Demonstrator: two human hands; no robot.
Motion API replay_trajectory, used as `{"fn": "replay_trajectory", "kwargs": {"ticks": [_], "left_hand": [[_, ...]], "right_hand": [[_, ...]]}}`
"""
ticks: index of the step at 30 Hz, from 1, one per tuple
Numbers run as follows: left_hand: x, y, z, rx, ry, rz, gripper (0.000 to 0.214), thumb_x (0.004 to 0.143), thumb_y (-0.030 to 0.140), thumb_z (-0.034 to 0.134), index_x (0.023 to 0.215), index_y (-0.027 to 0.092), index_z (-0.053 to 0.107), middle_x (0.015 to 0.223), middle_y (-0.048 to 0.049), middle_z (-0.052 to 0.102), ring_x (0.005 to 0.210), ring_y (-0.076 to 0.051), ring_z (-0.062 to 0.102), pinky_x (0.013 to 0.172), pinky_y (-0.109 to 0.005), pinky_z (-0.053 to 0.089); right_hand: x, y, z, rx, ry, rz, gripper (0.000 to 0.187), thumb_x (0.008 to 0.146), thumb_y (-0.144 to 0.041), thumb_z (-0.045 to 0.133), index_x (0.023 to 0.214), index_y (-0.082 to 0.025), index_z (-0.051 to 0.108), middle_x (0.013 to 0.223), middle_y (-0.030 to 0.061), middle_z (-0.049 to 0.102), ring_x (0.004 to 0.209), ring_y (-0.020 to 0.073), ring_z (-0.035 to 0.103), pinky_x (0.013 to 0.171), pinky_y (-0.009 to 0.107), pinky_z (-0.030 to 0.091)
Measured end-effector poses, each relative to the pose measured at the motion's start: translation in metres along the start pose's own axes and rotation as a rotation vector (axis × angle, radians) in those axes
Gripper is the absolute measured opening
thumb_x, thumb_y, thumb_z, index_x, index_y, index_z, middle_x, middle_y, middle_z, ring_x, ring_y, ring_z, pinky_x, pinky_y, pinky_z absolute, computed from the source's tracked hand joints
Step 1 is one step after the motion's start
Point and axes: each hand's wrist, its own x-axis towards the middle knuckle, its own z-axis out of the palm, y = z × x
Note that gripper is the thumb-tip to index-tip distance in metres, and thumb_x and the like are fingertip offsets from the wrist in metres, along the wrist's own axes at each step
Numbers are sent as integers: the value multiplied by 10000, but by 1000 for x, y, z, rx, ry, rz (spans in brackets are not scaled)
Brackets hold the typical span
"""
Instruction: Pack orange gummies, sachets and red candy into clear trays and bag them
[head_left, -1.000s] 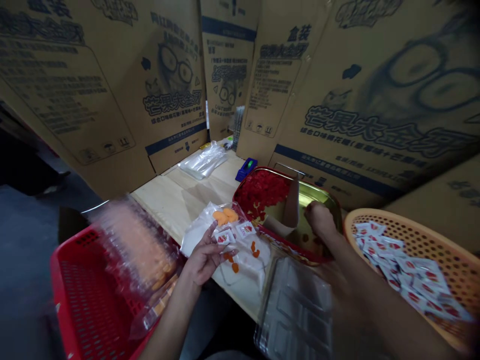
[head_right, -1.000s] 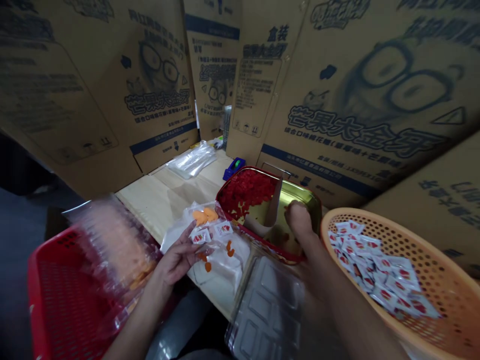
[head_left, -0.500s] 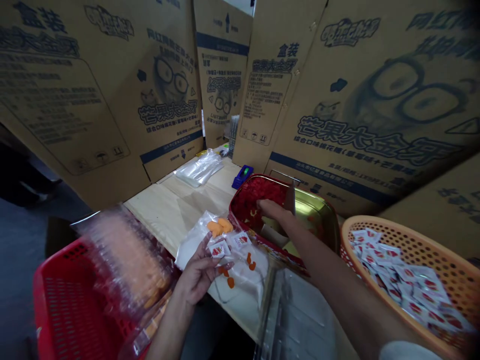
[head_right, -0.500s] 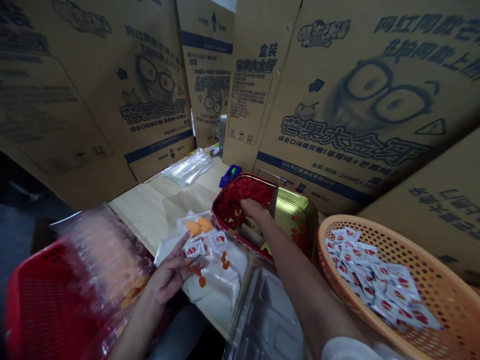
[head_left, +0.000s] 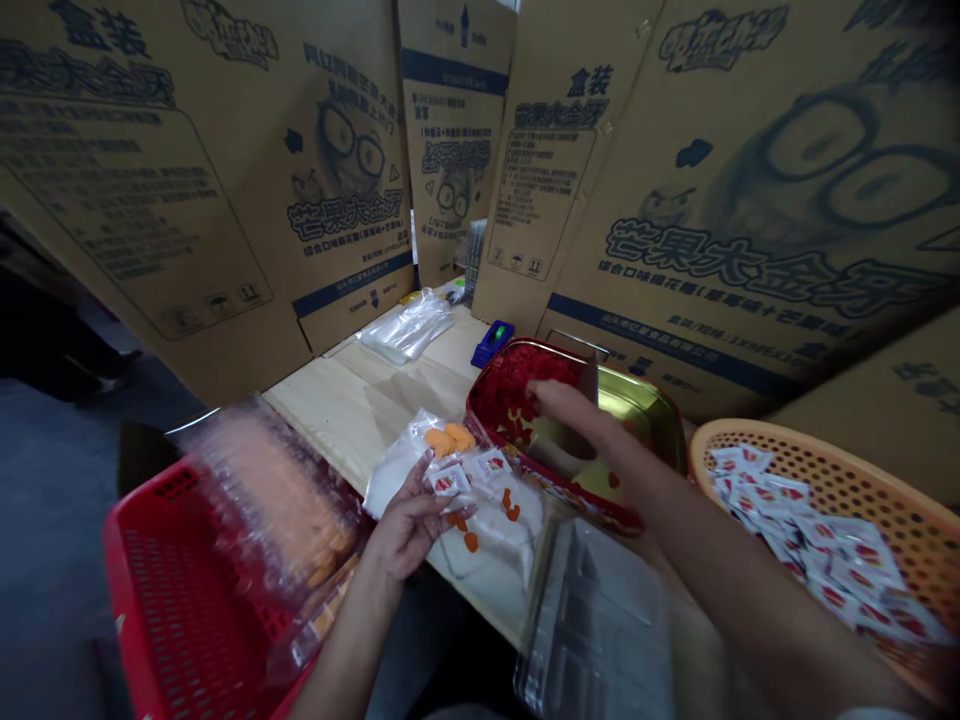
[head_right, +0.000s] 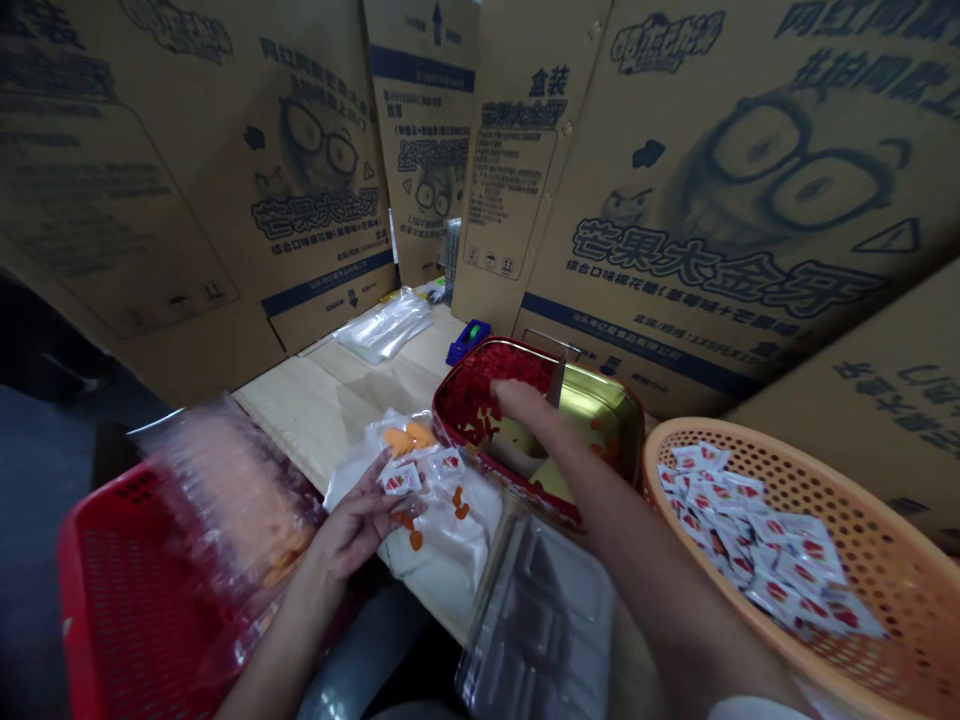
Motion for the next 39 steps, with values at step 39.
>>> {"fn": "replay_trajectory", "kwargs": {"ticks": [39], "left_hand": [[-59, -15, -7, 112, -125, -68, 786, 683, -23, 578, 1327, 343, 315, 1199, -40, 586, 933, -181, 636, 852, -376, 496]], "right_hand": [[-203, 0, 108, -104, 454, 372, 339, 916, -200, 299, 1088, -145, 586, 1048, 121, 610, 973, 242, 496, 849, 367, 263]]}}
